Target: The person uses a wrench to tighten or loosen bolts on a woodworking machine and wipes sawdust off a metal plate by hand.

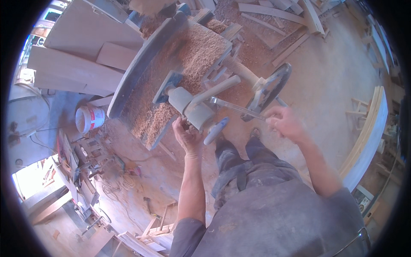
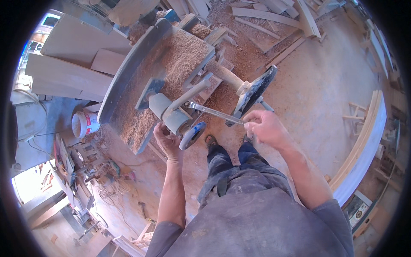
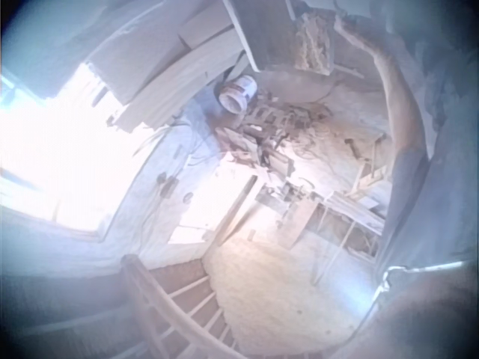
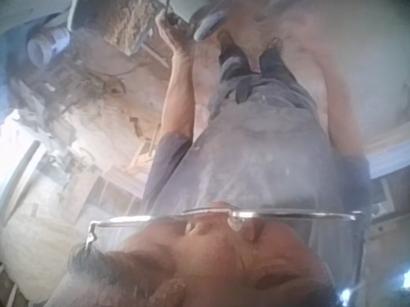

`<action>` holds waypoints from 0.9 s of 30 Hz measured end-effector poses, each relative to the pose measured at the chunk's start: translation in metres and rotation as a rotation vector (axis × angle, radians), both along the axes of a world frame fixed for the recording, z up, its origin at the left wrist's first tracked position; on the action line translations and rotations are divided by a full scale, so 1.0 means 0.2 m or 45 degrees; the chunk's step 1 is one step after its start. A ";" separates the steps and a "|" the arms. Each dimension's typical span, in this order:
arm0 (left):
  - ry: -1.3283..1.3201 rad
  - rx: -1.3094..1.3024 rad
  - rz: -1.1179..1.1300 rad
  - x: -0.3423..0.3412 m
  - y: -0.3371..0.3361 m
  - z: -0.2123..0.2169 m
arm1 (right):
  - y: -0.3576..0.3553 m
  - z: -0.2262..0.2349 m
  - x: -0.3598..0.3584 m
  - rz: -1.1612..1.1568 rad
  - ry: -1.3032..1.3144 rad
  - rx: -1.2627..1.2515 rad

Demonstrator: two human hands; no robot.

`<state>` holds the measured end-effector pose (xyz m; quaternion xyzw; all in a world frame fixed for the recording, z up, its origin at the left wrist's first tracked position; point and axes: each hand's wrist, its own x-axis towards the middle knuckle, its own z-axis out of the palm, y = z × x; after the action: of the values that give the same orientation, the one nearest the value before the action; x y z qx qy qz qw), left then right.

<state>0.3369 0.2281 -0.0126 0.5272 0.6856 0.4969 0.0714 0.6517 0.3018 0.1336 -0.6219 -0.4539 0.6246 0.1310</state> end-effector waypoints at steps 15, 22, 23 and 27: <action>-0.141 0.043 0.040 0.04 0.03 0.02 | 0.04 -0.09 0.03 0.452 -0.371 0.367; -0.130 -0.017 0.058 0.03 0.02 0.04 | -0.13 -0.02 -0.13 0.202 -0.214 0.033; -0.127 -0.025 0.055 0.03 0.02 0.03 | -0.09 -0.09 -0.07 0.206 -0.264 0.244; -0.187 -0.047 0.033 0.04 0.01 0.02 | 0.23 -0.09 0.04 0.226 -0.422 0.601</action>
<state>0.3440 0.2307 -0.0080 0.4791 0.6944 0.5222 0.1249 0.6596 0.3475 0.1152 -0.6256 -0.6543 0.4008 0.1411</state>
